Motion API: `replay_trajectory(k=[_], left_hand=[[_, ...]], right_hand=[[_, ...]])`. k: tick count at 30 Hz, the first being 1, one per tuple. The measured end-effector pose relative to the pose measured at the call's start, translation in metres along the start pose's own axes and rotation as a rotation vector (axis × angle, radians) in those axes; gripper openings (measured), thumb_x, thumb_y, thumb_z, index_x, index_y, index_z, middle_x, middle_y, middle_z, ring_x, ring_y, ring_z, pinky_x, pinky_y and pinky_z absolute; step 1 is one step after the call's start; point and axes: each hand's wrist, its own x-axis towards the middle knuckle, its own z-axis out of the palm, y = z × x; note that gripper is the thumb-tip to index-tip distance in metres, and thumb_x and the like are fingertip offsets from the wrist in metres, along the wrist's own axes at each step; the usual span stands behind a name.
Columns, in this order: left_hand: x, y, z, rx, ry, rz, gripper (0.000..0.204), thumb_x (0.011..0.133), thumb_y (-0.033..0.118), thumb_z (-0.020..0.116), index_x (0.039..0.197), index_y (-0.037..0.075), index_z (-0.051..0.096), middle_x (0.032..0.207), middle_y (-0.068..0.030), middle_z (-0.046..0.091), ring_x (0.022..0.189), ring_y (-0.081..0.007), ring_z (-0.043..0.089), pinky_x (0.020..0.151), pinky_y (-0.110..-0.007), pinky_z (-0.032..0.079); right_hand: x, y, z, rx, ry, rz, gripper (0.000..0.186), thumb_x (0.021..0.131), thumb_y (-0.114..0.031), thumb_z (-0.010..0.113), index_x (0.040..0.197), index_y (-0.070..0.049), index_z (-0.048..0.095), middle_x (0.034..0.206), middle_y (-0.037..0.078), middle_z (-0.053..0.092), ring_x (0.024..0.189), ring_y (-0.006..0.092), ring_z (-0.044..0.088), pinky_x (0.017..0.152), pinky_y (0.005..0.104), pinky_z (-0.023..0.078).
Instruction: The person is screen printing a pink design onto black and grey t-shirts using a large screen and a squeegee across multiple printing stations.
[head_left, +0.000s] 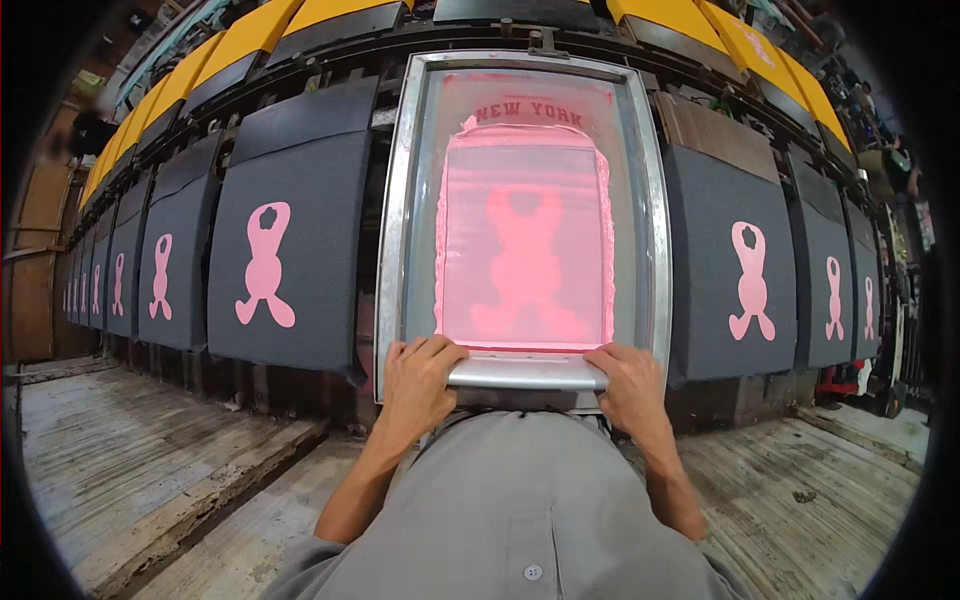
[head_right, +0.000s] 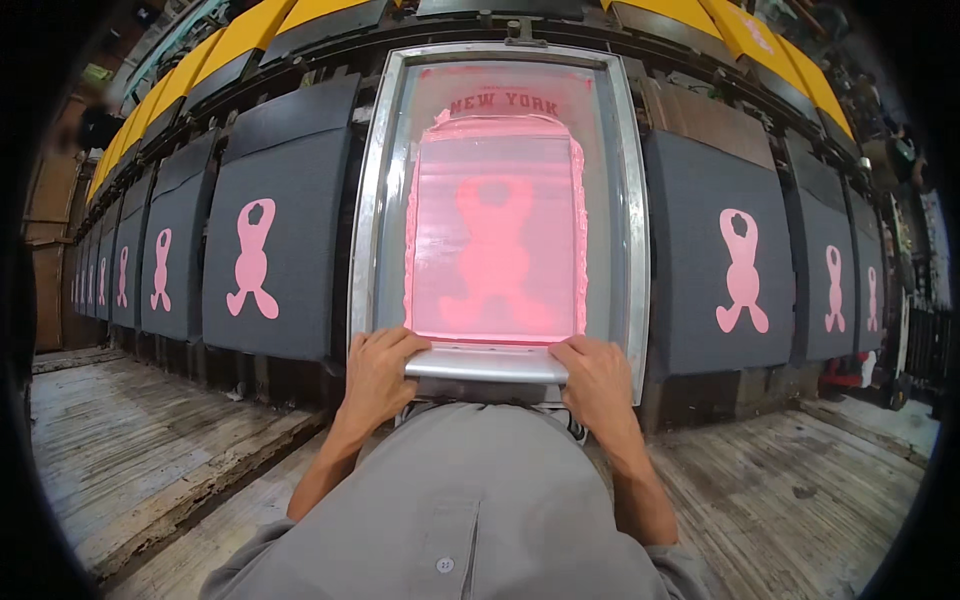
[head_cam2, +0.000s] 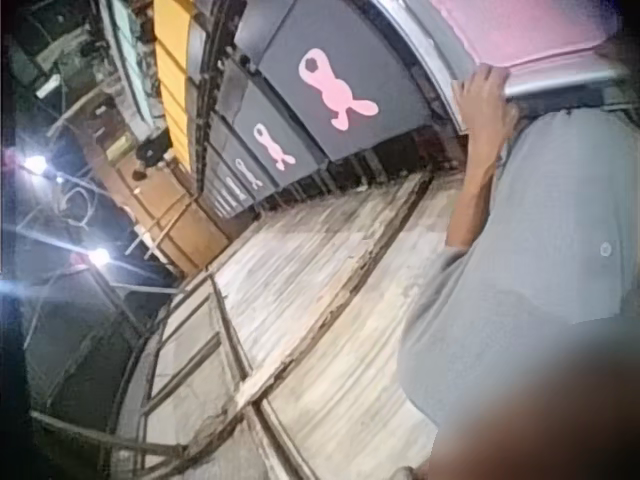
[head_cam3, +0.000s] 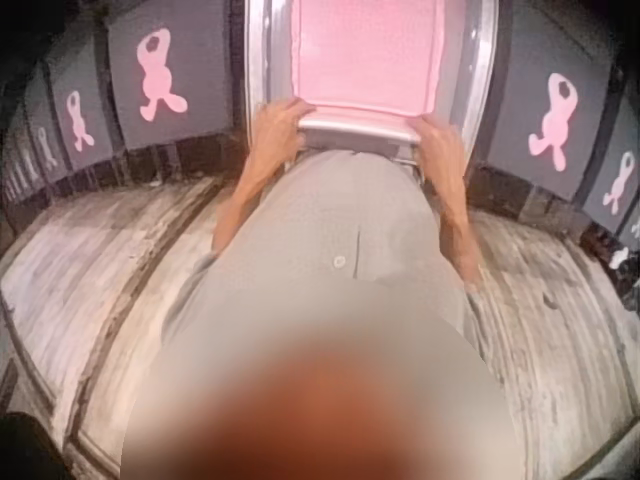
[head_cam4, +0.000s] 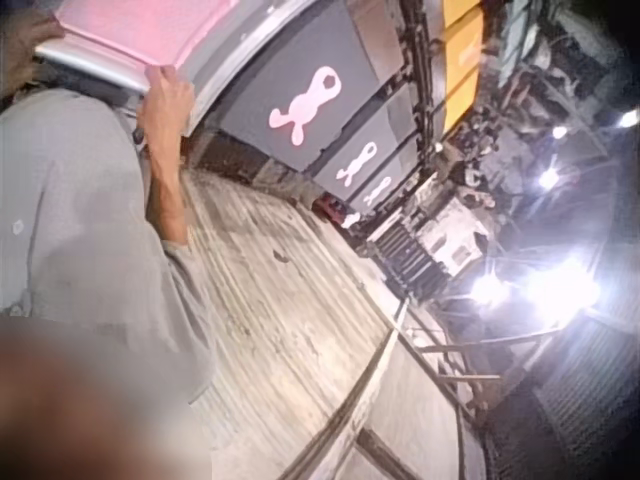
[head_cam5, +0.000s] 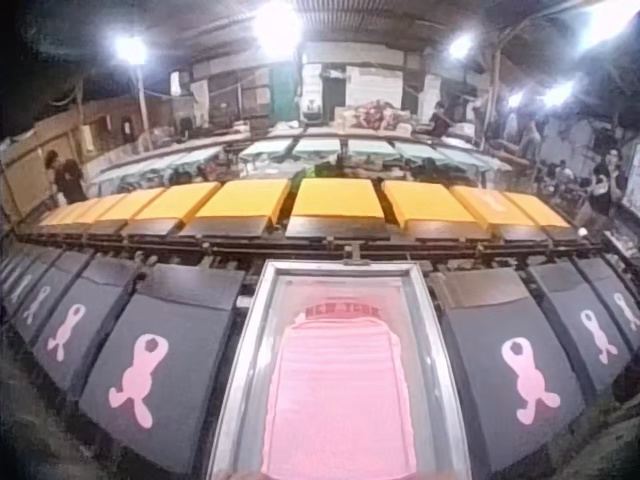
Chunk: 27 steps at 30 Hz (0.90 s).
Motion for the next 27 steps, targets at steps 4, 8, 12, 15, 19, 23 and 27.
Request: replay_trajectory(k=[4,8,12,15,19,23,27], left_hand=[[-0.013,-0.002,0.006,-0.005,-0.003,0.023,0.044,0.062,-0.006,0.063,0.104,0.009,0.065,0.104,-0.0045,0.061,0.103,-0.0267,0.055,0.084,-0.040,0.037],[-0.028,-0.003,-0.002,-0.136,-0.221,-0.009,0.053,0.068,0.004,0.069,0.119,0.009,0.059,0.123,-0.0100,0.054,0.119,-0.0297,0.047,0.098,-0.042,0.033],[-0.039,-0.033,-0.006,-0.413,-0.242,-0.003,0.058,0.080,0.025,0.075,0.132,0.007,0.056,0.129,-0.0142,0.051,0.123,-0.0323,0.044,0.105,-0.045,0.033],[-0.043,-0.064,0.018,-0.292,0.312,-0.302,0.051,0.090,0.028,0.066,0.134,0.005,0.055,0.129,-0.0165,0.050,0.124,-0.0336,0.045,0.106,-0.044,0.034],[-0.037,-0.087,0.045,-0.435,0.410,-0.710,0.042,0.102,0.029,0.048,0.127,-0.002,0.058,0.123,-0.0214,0.060,0.116,-0.0363,0.054,0.101,-0.041,0.041],[-0.034,-0.089,0.056,-0.461,0.468,-0.734,0.044,0.104,0.031,0.043,0.120,-0.006,0.062,0.112,-0.0253,0.067,0.103,-0.0368,0.063,0.092,-0.041,0.046],[-0.031,-0.085,0.051,-0.455,0.497,-0.773,0.044,0.104,0.032,0.045,0.118,-0.005,0.063,0.106,-0.0247,0.067,0.098,-0.0353,0.063,0.088,-0.040,0.047]], right_hand=[[-0.014,-0.007,0.007,-0.006,0.003,0.050,0.050,0.060,0.009,0.066,0.108,-0.008,0.067,0.112,0.008,0.065,0.105,0.0321,0.060,0.082,0.0429,0.046],[-0.027,-0.010,-0.002,0.085,-0.081,-0.008,0.058,0.064,-0.002,0.076,0.120,-0.007,0.063,0.122,0.013,0.058,0.115,0.0336,0.055,0.090,0.0443,0.045],[-0.040,0.013,-0.004,0.366,0.042,0.034,0.067,0.067,-0.019,0.086,0.127,-0.005,0.059,0.126,0.015,0.057,0.121,0.0328,0.053,0.098,0.0443,0.044],[-0.039,0.054,0.009,0.396,0.349,0.379,0.046,0.090,-0.022,0.068,0.131,-0.002,0.058,0.132,0.018,0.056,0.123,0.0317,0.051,0.102,0.0413,0.042],[-0.040,0.108,0.061,0.709,0.543,0.631,0.039,0.105,-0.023,0.047,0.130,0.005,0.056,0.116,0.018,0.064,0.108,0.0250,0.058,0.095,0.0350,0.044],[-0.036,0.112,0.061,0.645,0.498,0.681,0.041,0.106,-0.026,0.045,0.128,0.006,0.057,0.107,0.014,0.067,0.101,0.0201,0.059,0.091,0.0338,0.045],[-0.035,0.106,0.058,0.707,0.533,0.713,0.040,0.106,-0.026,0.046,0.126,0.006,0.059,0.106,0.012,0.066,0.098,0.0180,0.057,0.089,0.0325,0.045]])
